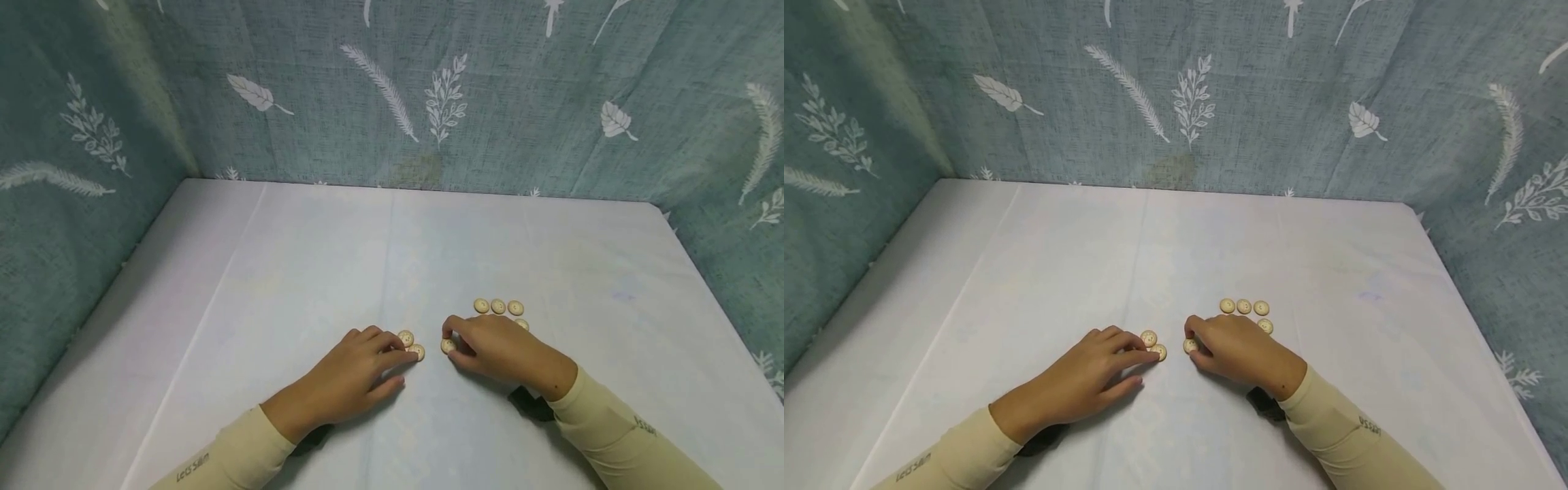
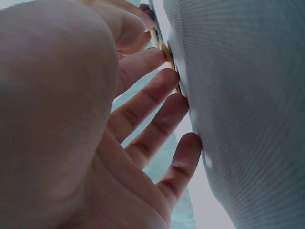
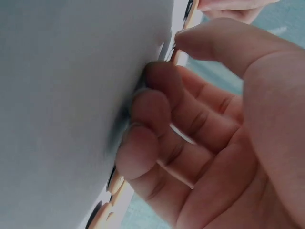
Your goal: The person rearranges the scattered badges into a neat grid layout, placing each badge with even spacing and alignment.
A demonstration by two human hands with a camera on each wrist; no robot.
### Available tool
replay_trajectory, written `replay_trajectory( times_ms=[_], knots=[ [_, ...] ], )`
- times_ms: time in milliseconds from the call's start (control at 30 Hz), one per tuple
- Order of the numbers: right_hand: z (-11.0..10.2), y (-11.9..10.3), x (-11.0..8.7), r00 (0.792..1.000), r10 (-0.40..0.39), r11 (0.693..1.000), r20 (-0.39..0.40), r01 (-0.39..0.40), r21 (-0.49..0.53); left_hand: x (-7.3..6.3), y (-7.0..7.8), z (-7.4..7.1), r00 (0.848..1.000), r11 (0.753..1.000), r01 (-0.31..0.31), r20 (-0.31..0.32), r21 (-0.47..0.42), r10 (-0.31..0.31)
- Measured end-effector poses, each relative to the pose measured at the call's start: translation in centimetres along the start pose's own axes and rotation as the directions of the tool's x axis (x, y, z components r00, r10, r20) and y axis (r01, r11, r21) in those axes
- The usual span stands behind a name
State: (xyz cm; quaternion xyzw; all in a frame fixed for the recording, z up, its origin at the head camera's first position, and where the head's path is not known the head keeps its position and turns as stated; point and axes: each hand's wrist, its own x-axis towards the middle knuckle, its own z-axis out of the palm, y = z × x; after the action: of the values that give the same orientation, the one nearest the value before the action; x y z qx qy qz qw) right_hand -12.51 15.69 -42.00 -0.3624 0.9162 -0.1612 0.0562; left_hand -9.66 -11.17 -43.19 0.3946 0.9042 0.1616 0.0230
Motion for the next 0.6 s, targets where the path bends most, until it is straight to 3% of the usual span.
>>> replay_trajectory(
  times_ms=[200,600],
  knots=[
    [-0.6,0.0,-0.2,1.0,0.023,1.0,0.015,-0.023,-0.011,-0.1,-0.1,0.1,1.0,1.0,0.0,-0.003,0.0,0.0],
    [-1.4,0.4,-0.1,0.999,0.031,0.999,-0.032,-0.032,-0.03,0.0,-0.1,-0.2,1.0,1.0,-0.006,-0.011,0.005,0.006]
  ],
)
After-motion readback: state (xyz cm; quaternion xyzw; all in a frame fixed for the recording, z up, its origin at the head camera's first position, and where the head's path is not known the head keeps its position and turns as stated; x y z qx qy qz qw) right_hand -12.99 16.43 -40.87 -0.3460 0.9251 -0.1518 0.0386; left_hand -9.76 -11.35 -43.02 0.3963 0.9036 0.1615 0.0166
